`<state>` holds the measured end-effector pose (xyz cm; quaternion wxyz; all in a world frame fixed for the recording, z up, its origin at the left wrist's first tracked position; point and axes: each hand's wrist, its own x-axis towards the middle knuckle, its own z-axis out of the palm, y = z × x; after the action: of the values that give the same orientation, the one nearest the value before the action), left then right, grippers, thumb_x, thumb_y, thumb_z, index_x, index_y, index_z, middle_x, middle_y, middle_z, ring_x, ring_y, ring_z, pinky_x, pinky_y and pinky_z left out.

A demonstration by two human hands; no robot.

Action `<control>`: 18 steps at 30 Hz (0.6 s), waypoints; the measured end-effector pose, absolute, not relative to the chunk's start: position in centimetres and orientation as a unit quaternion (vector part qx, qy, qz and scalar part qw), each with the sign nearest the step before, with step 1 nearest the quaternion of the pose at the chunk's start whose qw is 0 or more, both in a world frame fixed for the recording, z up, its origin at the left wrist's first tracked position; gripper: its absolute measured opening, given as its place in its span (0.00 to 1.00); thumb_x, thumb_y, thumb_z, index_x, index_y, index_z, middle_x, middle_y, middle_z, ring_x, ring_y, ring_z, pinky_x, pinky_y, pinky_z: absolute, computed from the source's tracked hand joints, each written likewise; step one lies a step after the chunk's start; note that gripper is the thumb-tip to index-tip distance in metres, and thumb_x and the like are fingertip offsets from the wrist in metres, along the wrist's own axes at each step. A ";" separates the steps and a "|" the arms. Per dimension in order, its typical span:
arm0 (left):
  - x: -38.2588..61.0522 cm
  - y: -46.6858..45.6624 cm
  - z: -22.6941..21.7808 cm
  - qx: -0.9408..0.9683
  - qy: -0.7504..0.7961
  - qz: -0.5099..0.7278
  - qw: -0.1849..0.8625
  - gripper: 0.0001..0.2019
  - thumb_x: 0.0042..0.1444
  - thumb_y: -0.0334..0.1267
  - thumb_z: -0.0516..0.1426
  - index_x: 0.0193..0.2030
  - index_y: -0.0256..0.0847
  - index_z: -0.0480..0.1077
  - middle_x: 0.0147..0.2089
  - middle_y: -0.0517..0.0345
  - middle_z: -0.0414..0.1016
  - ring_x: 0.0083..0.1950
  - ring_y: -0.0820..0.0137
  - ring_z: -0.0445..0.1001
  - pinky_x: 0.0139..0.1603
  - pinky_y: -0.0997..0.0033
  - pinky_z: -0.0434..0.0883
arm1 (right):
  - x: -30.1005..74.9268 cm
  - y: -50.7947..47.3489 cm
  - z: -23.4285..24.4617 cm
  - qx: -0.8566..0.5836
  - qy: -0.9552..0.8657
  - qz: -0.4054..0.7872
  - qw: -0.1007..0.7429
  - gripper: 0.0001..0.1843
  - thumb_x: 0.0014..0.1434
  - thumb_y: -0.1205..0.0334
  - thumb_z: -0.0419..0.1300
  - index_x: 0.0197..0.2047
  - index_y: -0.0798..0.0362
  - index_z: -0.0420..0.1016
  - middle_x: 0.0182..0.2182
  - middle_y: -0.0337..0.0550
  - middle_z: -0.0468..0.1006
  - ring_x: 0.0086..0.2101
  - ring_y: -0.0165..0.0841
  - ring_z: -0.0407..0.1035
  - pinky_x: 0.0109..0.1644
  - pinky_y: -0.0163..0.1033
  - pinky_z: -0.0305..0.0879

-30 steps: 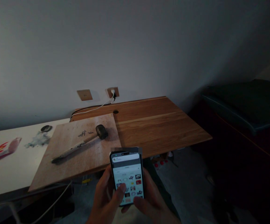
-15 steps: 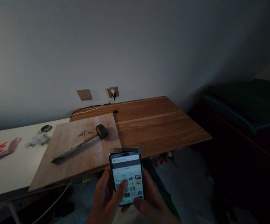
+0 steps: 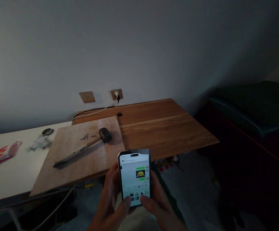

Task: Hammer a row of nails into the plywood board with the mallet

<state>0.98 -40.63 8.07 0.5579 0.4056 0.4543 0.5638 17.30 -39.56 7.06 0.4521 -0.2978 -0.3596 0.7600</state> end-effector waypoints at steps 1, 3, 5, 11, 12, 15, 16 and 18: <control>1.0 -40.7 8.0 0.405 0.454 0.563 0.559 0.40 0.60 0.50 0.67 0.76 0.50 0.58 0.74 0.41 0.66 0.68 0.44 0.72 0.52 0.57 0.82 | 17.3 -39.6 7.0 -0.305 -0.363 0.754 0.454 0.37 0.60 0.45 0.71 0.68 0.42 0.65 0.58 0.49 0.79 0.61 0.51 0.70 0.58 0.55 0.75; 0.9 -40.8 7.8 0.411 0.444 0.559 0.568 0.39 0.61 0.51 0.67 0.75 0.49 0.59 0.74 0.41 0.65 0.71 0.43 0.67 0.63 0.50 0.76 | 17.3 -39.5 6.9 -0.316 -0.373 0.741 0.460 0.34 0.61 0.45 0.71 0.66 0.43 0.67 0.58 0.49 0.79 0.63 0.50 0.68 0.59 0.54 0.73; 0.8 -40.9 7.6 0.427 0.434 0.548 0.573 0.38 0.62 0.51 0.66 0.75 0.50 0.59 0.74 0.42 0.65 0.74 0.44 0.65 0.70 0.46 0.70 | 17.2 -39.5 6.9 -0.322 -0.381 0.730 0.468 0.32 0.61 0.43 0.71 0.63 0.43 0.69 0.57 0.48 0.80 0.63 0.49 0.69 0.60 0.53 0.73; 0.7 -41.1 7.1 0.498 0.414 0.529 0.548 0.35 0.65 0.50 0.63 0.76 0.48 0.59 0.76 0.39 0.61 0.78 0.43 0.56 0.75 0.40 0.61 | 16.8 -39.5 7.0 -0.403 -0.359 0.682 0.494 0.29 0.62 0.37 0.68 0.60 0.42 0.74 0.57 0.46 0.82 0.58 0.46 0.74 0.63 0.49 0.70; 0.6 -41.0 7.0 0.503 0.411 0.526 0.549 0.36 0.65 0.50 0.63 0.77 0.47 0.58 0.76 0.39 0.61 0.78 0.43 0.56 0.75 0.40 0.60 | 16.7 -39.5 7.0 -0.415 -0.351 0.680 0.493 0.29 0.62 0.37 0.67 0.60 0.42 0.75 0.57 0.46 0.82 0.59 0.46 0.74 0.65 0.49 0.69; 0.5 -40.8 6.6 0.506 0.409 0.524 0.550 0.38 0.65 0.49 0.63 0.78 0.45 0.56 0.78 0.38 0.58 0.79 0.42 0.54 0.76 0.38 0.57 | 16.8 -39.6 7.1 -0.404 -0.340 0.699 0.483 0.32 0.61 0.37 0.69 0.62 0.43 0.74 0.60 0.46 0.80 0.64 0.48 0.69 0.67 0.52 0.67; 0.4 -40.7 6.5 0.505 0.409 0.524 0.551 0.39 0.65 0.49 0.63 0.78 0.45 0.54 0.78 0.38 0.57 0.79 0.42 0.54 0.76 0.38 0.57 | 16.9 -39.7 7.1 -0.391 -0.337 0.711 0.478 0.33 0.60 0.37 0.69 0.62 0.43 0.74 0.61 0.47 0.79 0.66 0.49 0.66 0.68 0.53 0.67; 0.1 -40.6 6.3 0.502 0.409 0.524 0.553 0.40 0.65 0.48 0.63 0.79 0.46 0.52 0.79 0.41 0.57 0.79 0.43 0.54 0.77 0.40 0.56 | 17.0 -39.8 7.2 -0.365 -0.334 0.728 0.475 0.35 0.60 0.39 0.70 0.65 0.43 0.72 0.62 0.47 0.77 0.69 0.50 0.61 0.69 0.55 0.65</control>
<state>0.09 -40.61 6.27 0.5533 0.5020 0.4087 0.5242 16.97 -39.78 7.16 0.4748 -0.3651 -0.3343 0.7277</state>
